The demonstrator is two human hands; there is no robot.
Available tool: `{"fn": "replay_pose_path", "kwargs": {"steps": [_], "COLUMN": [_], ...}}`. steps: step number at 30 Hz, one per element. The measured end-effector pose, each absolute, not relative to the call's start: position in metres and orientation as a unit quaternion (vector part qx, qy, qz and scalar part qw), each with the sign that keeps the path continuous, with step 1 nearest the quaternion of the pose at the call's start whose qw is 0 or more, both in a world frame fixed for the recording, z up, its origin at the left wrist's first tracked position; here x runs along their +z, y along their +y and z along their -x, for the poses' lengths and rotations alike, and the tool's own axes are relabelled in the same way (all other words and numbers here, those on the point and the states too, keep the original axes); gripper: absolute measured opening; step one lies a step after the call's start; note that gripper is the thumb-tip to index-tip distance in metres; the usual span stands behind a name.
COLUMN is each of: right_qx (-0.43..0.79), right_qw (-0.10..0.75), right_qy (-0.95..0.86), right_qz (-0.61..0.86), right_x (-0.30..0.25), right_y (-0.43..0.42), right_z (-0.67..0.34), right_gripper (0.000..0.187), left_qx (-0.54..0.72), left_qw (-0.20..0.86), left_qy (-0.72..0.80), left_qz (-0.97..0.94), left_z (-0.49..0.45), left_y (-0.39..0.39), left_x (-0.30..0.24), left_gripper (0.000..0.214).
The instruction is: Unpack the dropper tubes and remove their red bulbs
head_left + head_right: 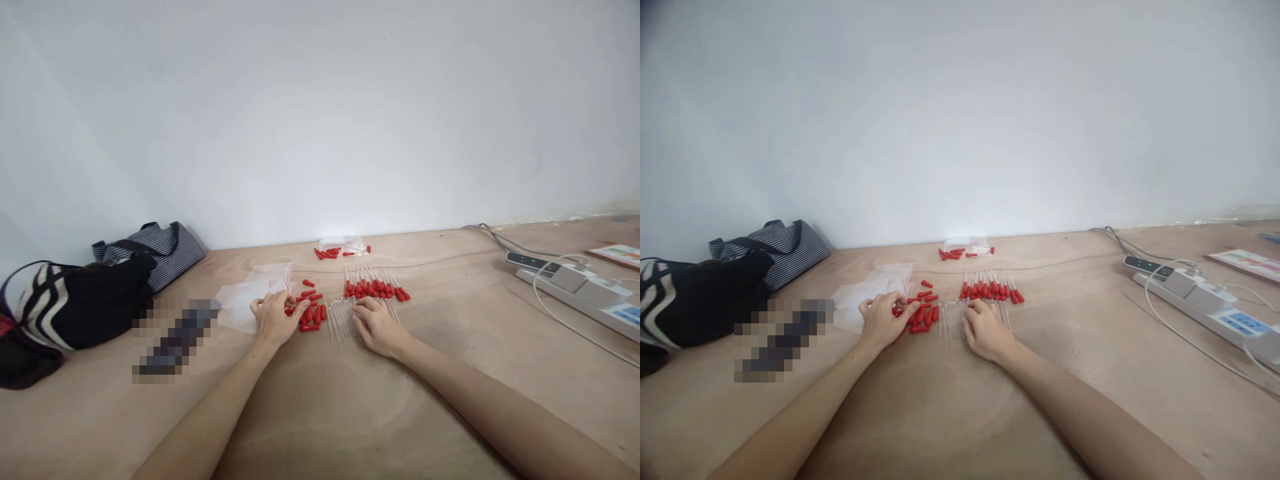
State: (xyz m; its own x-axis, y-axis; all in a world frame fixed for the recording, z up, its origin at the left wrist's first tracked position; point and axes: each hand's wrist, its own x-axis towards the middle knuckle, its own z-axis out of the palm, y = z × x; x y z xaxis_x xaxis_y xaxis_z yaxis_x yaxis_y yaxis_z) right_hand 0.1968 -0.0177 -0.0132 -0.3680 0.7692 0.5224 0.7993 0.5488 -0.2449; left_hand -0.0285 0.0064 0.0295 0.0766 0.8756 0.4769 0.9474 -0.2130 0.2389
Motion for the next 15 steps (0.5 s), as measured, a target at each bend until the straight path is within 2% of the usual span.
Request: {"fn": "replay_pose_path", "kwargs": {"steps": [4, 8, 12, 15], "right_qx": [-0.065, -0.104, -0.127, -0.134], "right_qw": [0.303, 0.306, 0.264, 0.242], "right_qy": [-0.802, -0.745, -0.776, -0.792], "right_qz": [0.511, 0.584, 0.559, 0.544], "right_x": [-0.003, 0.0, 0.002, 0.002], "right_y": [-0.017, 0.001, 0.015, 0.021], "right_z": [-0.207, -0.232, -0.245, -0.242], "right_gripper": [0.025, 0.023, 0.022, 0.015], "left_qx": [-0.298, -0.287, -0.278, -0.285], "left_qw": [0.092, 0.059, 0.036, 0.039], "left_qy": [-0.572, -0.473, -0.41, -0.405], "left_qz": [0.758, 0.831, 0.868, 0.868], "left_z": [0.019, 0.007, -0.001, -0.003], "left_y": [-0.003, -0.013, -0.016, -0.016], "left_x": [0.022, 0.013, 0.01, 0.01], "left_gripper": [0.024, 0.017, 0.012, 0.01]}}
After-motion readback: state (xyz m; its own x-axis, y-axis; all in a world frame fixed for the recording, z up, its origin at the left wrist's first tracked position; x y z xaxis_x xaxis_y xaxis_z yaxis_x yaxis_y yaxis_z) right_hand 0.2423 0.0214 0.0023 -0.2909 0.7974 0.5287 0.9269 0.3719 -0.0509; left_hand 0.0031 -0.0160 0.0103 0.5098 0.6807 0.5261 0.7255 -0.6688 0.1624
